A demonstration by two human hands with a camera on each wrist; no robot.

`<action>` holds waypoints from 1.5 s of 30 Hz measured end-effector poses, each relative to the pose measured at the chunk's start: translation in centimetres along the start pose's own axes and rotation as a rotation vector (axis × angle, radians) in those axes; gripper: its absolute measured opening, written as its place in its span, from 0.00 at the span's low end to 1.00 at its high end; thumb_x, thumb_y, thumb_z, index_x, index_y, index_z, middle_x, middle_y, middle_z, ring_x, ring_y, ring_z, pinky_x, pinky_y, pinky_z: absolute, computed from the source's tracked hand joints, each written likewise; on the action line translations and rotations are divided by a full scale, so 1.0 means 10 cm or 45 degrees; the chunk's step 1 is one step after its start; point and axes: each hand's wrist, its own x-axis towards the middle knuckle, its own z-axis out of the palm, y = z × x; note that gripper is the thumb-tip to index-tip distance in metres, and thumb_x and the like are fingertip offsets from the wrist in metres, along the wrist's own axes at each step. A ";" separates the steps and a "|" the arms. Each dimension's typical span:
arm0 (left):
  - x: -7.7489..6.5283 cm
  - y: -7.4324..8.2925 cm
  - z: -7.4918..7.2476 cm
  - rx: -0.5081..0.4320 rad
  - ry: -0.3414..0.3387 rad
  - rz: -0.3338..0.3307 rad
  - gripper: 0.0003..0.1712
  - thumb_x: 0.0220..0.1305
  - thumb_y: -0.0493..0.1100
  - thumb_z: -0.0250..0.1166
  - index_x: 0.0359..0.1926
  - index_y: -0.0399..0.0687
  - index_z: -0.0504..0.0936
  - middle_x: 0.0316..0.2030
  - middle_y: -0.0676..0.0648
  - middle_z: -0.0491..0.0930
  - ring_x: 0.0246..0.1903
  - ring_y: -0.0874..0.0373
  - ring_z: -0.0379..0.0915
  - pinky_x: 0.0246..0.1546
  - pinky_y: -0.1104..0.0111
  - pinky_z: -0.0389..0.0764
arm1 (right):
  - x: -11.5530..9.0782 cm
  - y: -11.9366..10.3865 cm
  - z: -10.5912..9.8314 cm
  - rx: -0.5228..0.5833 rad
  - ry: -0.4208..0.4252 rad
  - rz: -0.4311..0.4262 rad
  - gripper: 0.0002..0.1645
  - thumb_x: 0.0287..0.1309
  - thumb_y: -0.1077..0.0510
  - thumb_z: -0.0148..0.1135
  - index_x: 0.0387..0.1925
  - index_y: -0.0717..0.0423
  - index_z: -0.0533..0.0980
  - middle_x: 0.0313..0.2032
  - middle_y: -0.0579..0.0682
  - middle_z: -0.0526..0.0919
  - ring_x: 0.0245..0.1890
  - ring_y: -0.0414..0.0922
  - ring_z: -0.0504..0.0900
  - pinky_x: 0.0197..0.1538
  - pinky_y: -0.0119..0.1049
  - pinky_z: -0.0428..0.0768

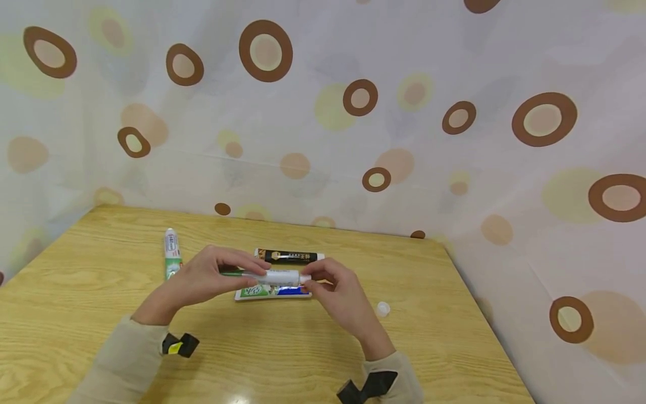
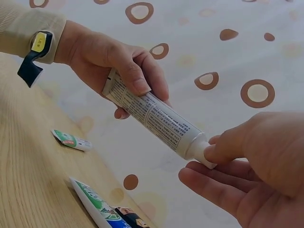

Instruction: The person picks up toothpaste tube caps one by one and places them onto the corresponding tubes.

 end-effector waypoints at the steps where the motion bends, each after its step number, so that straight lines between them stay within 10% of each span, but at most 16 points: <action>1: 0.00 0.00 0.00 0.001 0.000 0.002 0.11 0.61 0.44 0.72 0.45 0.60 0.89 0.49 0.57 0.87 0.55 0.61 0.79 0.40 0.68 0.83 | 0.00 0.00 0.00 0.002 -0.001 0.008 0.11 0.65 0.66 0.61 0.48 0.61 0.78 0.44 0.62 0.83 0.42 0.44 0.86 0.45 0.36 0.85; 35: 0.03 -0.02 0.02 -0.023 -0.034 0.024 0.10 0.62 0.42 0.70 0.45 0.52 0.90 0.48 0.48 0.87 0.43 0.56 0.83 0.34 0.69 0.83 | 0.00 -0.03 0.02 0.028 0.065 0.145 0.07 0.64 0.64 0.63 0.43 0.62 0.81 0.44 0.62 0.84 0.41 0.44 0.87 0.45 0.36 0.85; 45: 0.03 -0.03 0.04 0.086 -0.028 0.084 0.10 0.61 0.42 0.71 0.44 0.55 0.90 0.49 0.52 0.87 0.55 0.58 0.80 0.56 0.66 0.79 | 0.02 -0.05 0.04 0.012 0.156 0.138 0.08 0.63 0.62 0.65 0.43 0.54 0.84 0.48 0.53 0.85 0.48 0.42 0.83 0.50 0.31 0.82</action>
